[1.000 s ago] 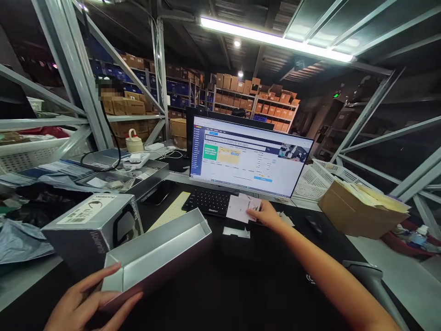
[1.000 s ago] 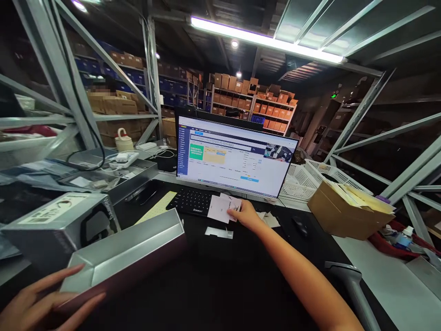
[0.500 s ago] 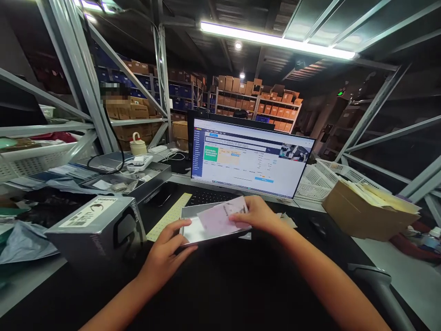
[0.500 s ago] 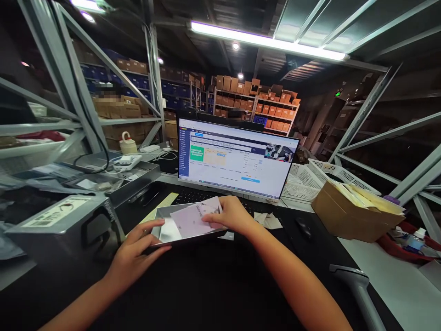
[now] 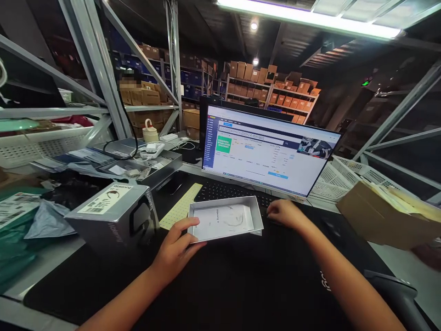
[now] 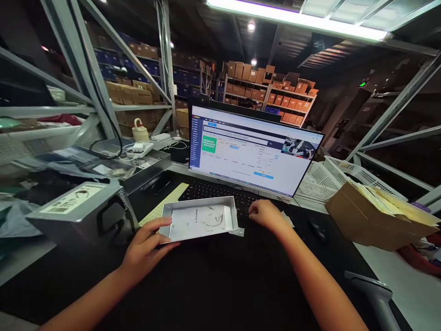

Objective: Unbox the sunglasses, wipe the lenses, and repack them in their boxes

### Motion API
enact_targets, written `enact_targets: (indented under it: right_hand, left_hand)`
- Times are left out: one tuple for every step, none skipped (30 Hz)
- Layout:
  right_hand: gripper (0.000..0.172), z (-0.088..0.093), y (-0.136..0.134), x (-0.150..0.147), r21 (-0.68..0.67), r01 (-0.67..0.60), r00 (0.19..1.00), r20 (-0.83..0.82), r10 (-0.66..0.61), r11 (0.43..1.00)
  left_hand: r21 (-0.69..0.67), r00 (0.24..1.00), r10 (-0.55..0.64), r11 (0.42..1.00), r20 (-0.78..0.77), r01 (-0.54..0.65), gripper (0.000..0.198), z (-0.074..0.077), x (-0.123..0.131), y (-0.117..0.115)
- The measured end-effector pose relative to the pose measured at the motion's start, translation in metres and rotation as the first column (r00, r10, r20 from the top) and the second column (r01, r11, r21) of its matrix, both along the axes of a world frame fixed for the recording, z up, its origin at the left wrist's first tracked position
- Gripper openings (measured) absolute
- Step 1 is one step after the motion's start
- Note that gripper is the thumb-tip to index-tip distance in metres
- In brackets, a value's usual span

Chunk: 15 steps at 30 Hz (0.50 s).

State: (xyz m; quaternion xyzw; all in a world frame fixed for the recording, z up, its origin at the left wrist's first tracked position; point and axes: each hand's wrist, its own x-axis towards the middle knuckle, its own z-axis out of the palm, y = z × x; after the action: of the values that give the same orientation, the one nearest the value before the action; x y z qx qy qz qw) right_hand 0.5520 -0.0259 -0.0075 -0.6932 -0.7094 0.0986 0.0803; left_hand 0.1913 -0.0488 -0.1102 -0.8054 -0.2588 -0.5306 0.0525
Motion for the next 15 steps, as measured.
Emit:
enact_targets:
  right_hand:
    - [0.012,-0.011,0.002,-0.001,-0.064,-0.012,0.999,0.029,0.014,0.998]
    - [0.012,-0.022,0.004,-0.003,-0.12,-0.02,0.998,0.058,0.027,0.993]
    - [0.014,-0.033,0.006,-0.006,-0.164,-0.026,0.996,0.085,0.041,0.986]
    - [0.018,-0.041,0.008,-0.01,-0.201,-0.032,0.992,0.11,0.055,0.979]
    - [0.022,-0.048,0.011,-0.013,-0.231,-0.037,0.989,0.134,0.07,0.972]
    - [0.028,-0.053,0.013,-0.016,-0.255,-0.04,0.984,0.158,0.082,0.966]
    - [0.032,-0.055,0.016,-0.018,-0.274,-0.04,0.979,0.182,0.093,0.961]
    - [0.035,-0.057,0.018,-0.02,-0.29,-0.038,0.973,0.206,0.101,0.956]
    - [0.036,-0.058,0.02,-0.021,-0.304,-0.035,0.968,0.227,0.108,0.952]
    - [0.033,-0.058,0.021,-0.022,-0.32,-0.035,0.963,0.242,0.117,0.947]
    - [0.028,-0.058,0.021,-0.022,-0.341,-0.039,0.96,0.247,0.13,0.939]
    - [0.023,-0.059,0.021,-0.022,-0.363,-0.047,0.96,0.243,0.143,0.931]
    - [0.02,-0.059,0.02,-0.021,-0.382,-0.055,0.96,0.234,0.154,0.922]
    - [0.018,-0.06,0.019,-0.021,-0.395,-0.061,0.961,0.223,0.161,0.917]
    - [0.018,-0.061,0.018,-0.02,-0.4,-0.065,0.963,0.214,0.162,0.914]
  left_hand:
    - [-0.005,1.0,0.004,1.0,0.0,-0.004,0.014,-0.001,0.0,0.0]
    - [-0.013,1.0,0.01,1.0,0.0,-0.01,0.014,-0.001,-0.001,0.001]
    - [-0.022,1.0,0.017,1.0,-0.001,-0.017,0.014,-0.002,-0.001,0.001]
    - [-0.028,1.0,0.025,0.999,0.0,-0.025,0.015,-0.002,-0.002,0.001]
    - [-0.031,0.999,0.033,0.999,0.0,-0.033,0.015,-0.002,-0.002,0.002]
    - [-0.032,0.999,0.041,0.999,0.001,-0.041,0.015,-0.002,-0.002,0.002]
    - [-0.033,0.999,0.048,0.998,0.001,-0.048,0.015,-0.002,-0.002,0.002]
    - [-0.035,0.998,0.057,0.998,0.001,-0.057,0.014,-0.002,-0.001,0.002]
    - [-0.041,0.997,0.072,0.997,0.003,-0.072,0.014,-0.002,-0.001,0.003]
    - [-0.054,0.995,0.095,0.994,0.006,-0.095,0.014,-0.002,-0.001,0.004]
    - [-0.07,0.992,0.126,0.99,0.01,-0.125,0.015,-0.002,-0.001,0.005]
    - [-0.087,0.987,0.159,0.984,0.012,-0.158,0.019,-0.002,0.0,0.007]
    - [-0.105,0.982,0.19,0.977,0.01,-0.188,0.025,-0.002,0.0,0.008]
    - [-0.12,0.977,0.214,0.97,0.007,-0.211,0.03,-0.003,0.0,0.011]
    - [-0.134,0.974,0.227,0.965,0.001,-0.224,0.034,-0.004,0.0,0.013]
